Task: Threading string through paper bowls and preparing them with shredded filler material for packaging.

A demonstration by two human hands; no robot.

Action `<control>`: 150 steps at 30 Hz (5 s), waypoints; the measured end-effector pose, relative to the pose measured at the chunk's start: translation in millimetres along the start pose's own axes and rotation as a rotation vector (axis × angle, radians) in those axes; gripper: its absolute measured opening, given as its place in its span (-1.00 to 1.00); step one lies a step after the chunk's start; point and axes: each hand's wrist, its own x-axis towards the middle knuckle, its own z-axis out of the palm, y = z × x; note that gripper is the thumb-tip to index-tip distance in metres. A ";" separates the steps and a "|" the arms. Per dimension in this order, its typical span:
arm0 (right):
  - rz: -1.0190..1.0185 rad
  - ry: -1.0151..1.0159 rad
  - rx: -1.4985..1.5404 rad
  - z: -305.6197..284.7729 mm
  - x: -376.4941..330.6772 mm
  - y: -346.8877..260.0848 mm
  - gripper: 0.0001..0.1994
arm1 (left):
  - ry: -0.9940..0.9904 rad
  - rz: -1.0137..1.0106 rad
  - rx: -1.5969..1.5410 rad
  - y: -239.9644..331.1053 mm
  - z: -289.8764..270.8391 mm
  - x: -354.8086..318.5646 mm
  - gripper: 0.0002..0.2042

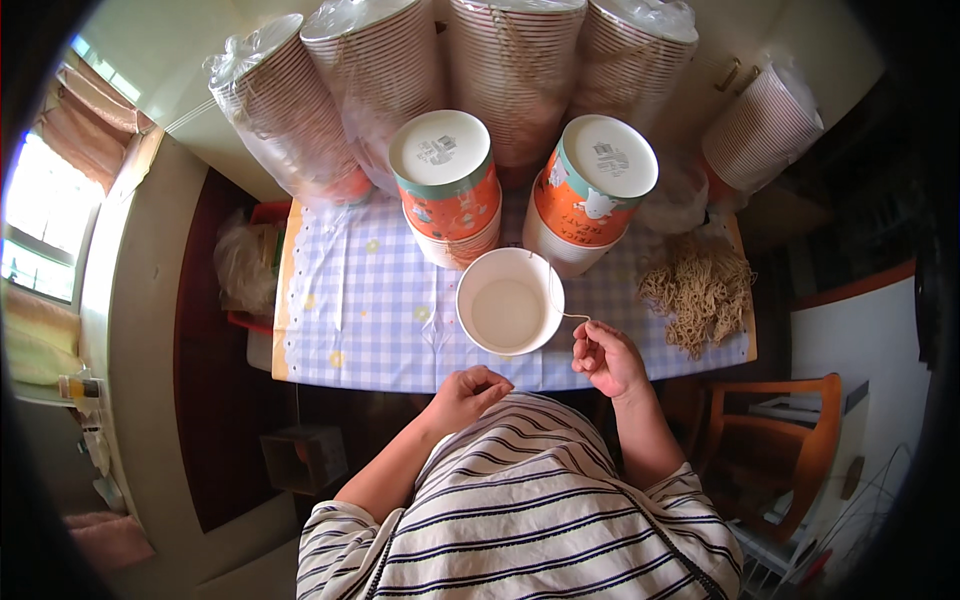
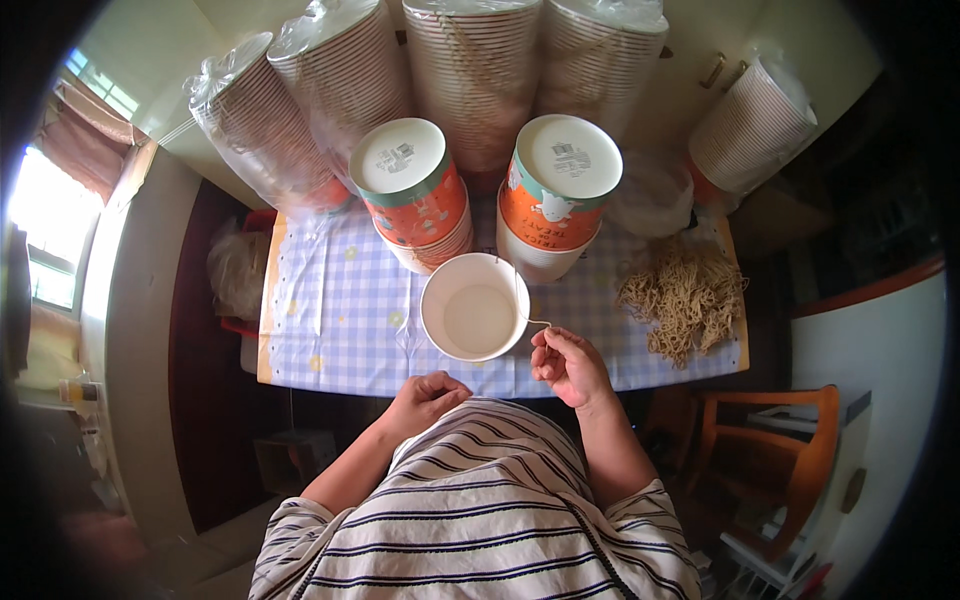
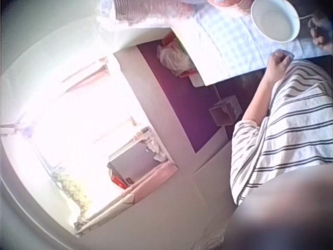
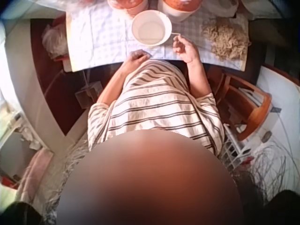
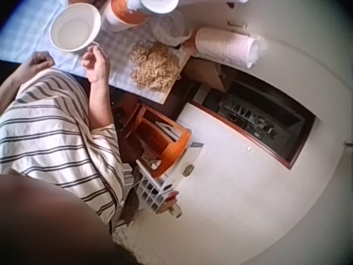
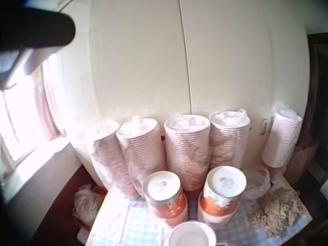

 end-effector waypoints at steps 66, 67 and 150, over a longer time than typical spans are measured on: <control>-0.623 -0.338 -1.337 65.5 -10.0 20.2 -0.94 | -0.107 -0.122 -0.202 23.8 -2.2 1.5 -0.78; -0.636 -0.343 -1.355 64.5 -9.5 21.5 -0.93 | -0.083 -0.082 -0.208 23.6 -1.5 1.5 -0.81; -0.932 0.030 -2.022 80.7 -8.3 48.0 -0.87 | 0.864 -0.021 0.339 -42.1 -22.4 50.1 -0.83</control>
